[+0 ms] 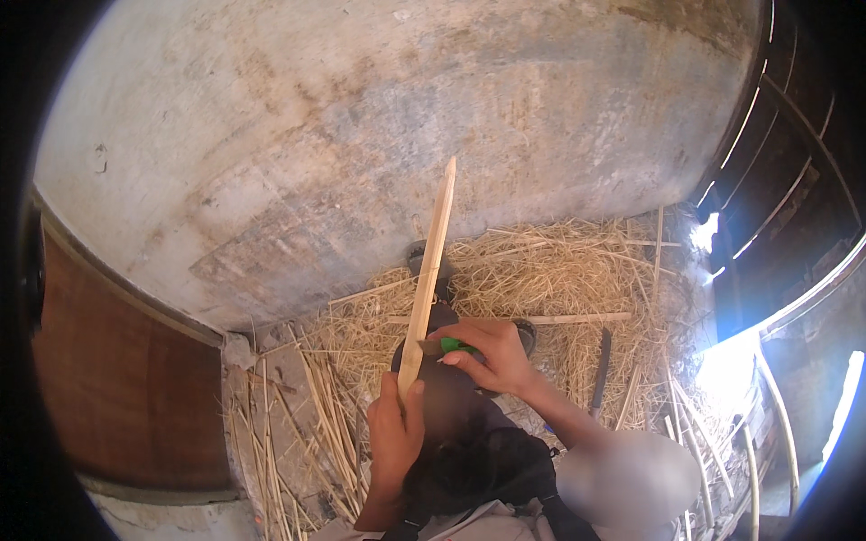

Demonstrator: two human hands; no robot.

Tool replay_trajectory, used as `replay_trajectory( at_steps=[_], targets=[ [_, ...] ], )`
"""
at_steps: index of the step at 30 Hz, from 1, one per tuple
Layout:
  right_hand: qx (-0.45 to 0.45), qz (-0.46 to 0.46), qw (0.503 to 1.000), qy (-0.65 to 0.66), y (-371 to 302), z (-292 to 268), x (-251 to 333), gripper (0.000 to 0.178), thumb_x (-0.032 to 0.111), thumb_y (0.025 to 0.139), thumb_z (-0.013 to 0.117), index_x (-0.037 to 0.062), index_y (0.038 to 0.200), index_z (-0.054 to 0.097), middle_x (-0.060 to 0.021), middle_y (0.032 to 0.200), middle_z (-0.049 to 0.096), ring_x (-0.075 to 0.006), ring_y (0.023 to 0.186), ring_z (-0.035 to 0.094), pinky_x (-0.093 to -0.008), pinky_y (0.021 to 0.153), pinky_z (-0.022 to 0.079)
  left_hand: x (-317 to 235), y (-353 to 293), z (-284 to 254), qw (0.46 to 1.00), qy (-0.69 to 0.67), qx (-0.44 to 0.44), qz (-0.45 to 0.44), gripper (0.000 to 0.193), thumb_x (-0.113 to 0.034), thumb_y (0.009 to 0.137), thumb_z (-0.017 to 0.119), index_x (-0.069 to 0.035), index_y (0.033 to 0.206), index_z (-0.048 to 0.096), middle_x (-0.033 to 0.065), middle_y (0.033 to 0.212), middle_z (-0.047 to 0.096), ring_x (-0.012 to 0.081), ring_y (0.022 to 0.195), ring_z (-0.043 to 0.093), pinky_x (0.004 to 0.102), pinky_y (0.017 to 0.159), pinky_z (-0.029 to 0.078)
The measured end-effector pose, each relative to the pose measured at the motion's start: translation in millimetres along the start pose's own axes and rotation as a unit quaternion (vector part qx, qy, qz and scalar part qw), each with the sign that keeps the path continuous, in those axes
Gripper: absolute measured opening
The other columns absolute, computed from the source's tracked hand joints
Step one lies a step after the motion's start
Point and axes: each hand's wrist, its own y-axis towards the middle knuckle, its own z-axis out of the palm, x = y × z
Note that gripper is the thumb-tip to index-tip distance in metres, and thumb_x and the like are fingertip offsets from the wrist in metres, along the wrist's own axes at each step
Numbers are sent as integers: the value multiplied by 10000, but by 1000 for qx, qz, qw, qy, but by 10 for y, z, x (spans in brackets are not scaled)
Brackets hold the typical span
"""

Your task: The person shaves a thin strip of wood using a utility knife and then refines the edge of the wood using a large machete.

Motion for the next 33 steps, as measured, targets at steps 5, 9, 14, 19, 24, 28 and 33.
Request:
replay_trajectory(
  at_steps=[5,9,14,19,24,28,33],
  targets=[
    [11,-52,993,-104,31,-54,133,377,383,880,798,101,1130,774,-47,690,594,-250,583,611,-367,546,476,35,-5,-16,999,-31,37,-11,250,-217,1088,518,29,1042,522,254,645,546,475,583,566,537,535,371],
    [2,-73,984,-160,75,-77,196,379,377,849,820,131,1134,781,-28,665,586,-226,554,605,-350,519,471,17,3,-21,998,-28,45,-21,257,-206,1089,501,48,1053,515,275,651,544,505,599,562,549,543,373],
    [-6,-75,971,-229,184,-141,267,379,382,836,829,153,1136,786,-16,686,625,-210,551,618,-349,517,487,-11,11,-43,996,1,65,-67,238,-208,1081,547,12,1031,470,355,727,590,584,733,602,615,574,412],
    [5,-68,958,-278,338,-217,220,364,388,880,805,158,1162,787,-13,740,693,-229,558,636,-356,525,502,33,0,-19,994,22,56,-95,254,-230,1076,567,3,1033,476,343,710,597,573,712,611,616,570,427],
    [-190,230,915,-273,821,-1011,-668,442,477,1056,593,93,1164,782,-16,622,555,-99,554,475,-331,508,361,121,-396,78,992,9,124,-11,254,-250,1073,577,-16,1034,486,313,691,610,551,668,621,609,563,439],
    [-249,200,942,-99,744,-1045,-619,472,468,1085,538,49,1105,753,-23,659,559,-83,627,474,-296,569,342,244,-240,5,998,29,57,-29,247,-246,1080,555,-11,1023,508,262,648,580,505,625,610,572,552,421],
    [-149,143,976,-70,216,-508,-446,387,404,1054,594,38,1039,720,-66,811,646,-126,670,562,-320,633,449,117,-17,-79,999,-19,11,-39,259,-238,1085,556,-2,988,516,230,613,535,465,565,575,518,522,387]
  ],
)
